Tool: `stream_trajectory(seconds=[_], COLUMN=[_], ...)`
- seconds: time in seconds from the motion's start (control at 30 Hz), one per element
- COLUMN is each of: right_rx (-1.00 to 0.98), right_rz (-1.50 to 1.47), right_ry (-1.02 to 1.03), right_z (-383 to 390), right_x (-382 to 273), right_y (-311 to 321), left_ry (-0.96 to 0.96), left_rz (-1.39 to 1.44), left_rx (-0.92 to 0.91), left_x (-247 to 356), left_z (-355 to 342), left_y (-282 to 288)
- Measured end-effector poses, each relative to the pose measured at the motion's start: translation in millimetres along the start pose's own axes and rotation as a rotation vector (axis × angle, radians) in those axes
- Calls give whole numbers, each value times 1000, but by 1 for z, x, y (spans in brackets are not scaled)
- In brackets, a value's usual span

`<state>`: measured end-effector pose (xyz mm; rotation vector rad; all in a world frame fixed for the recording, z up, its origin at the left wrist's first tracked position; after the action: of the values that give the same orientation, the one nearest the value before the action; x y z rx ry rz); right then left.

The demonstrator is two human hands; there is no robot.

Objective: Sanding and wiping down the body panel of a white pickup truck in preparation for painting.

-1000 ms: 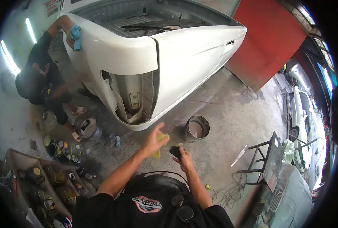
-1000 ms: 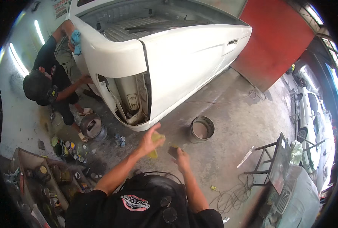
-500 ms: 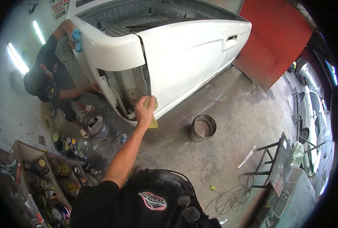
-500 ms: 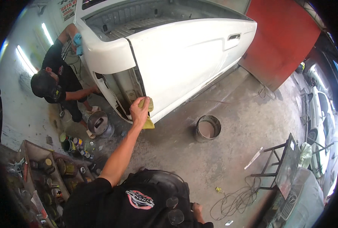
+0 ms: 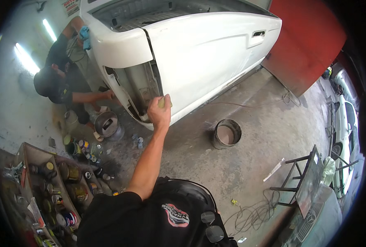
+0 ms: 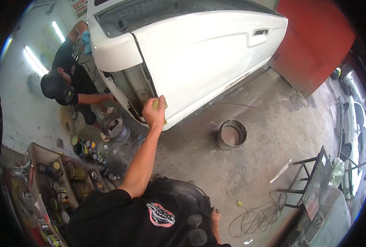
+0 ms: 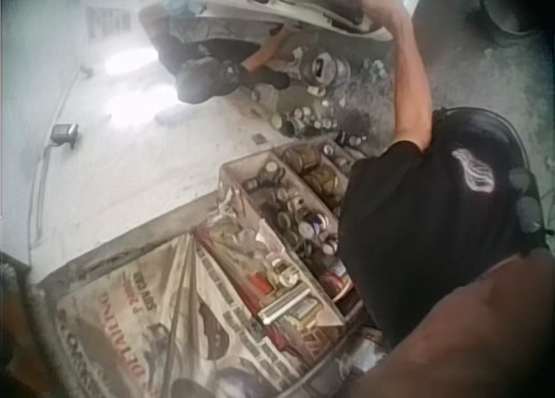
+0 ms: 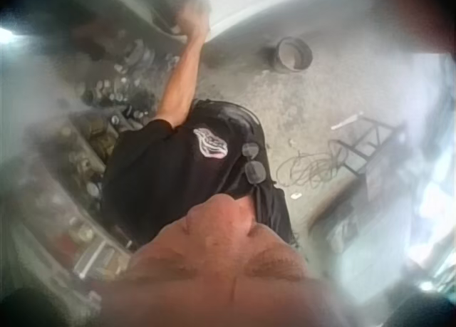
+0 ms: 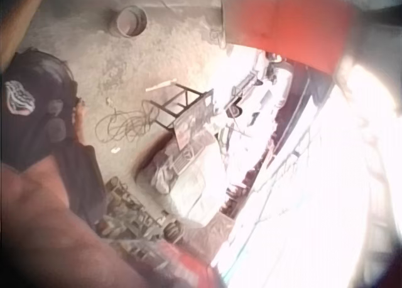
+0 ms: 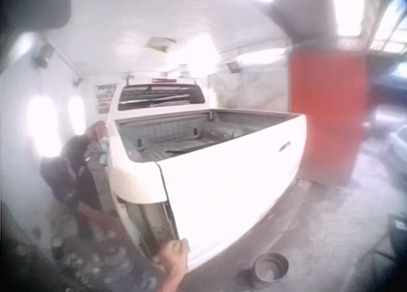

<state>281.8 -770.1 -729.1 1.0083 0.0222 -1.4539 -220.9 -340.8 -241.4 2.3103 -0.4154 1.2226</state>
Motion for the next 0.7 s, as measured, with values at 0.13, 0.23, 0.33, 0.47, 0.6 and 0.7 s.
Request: stream_trajectory(seconds=[0.13,0.23,0.33,0.47,0.6,0.7], right_rx=[-45,-46,-44,2,-64,-109], right_rz=[-65,-40,-4,37,64,-33], right_ry=[11,9,6,61,-80,-158], right_z=[1,2,0,-14,-11,24], right_x=[-35,-39,-37,-17,17,4], right_y=[5,12,19,37,86,110], left_ry=[-21,-40,-55,-18,-53,-8], left_rz=[-55,-72,-83,-23,-23,97], left_rx=[49,53,62,21,20,-86], left_x=[-6,-6,-7,-5,-11,-19], left_z=[-3,-5,-7,-3,-4,8], left_y=[12,13,17,8,10,13])
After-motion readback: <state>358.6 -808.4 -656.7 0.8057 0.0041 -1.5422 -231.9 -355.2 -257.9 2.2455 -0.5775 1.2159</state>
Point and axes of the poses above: each hand's wrist, its own z-axis away from the middle knuckle, its own y-axis out of the back of the hand, x = y × z, the point moved 9 cm from there along -z, towards the middle knuckle, and after that the axes turned 2 degrees about -z, right-handed, at the moved point
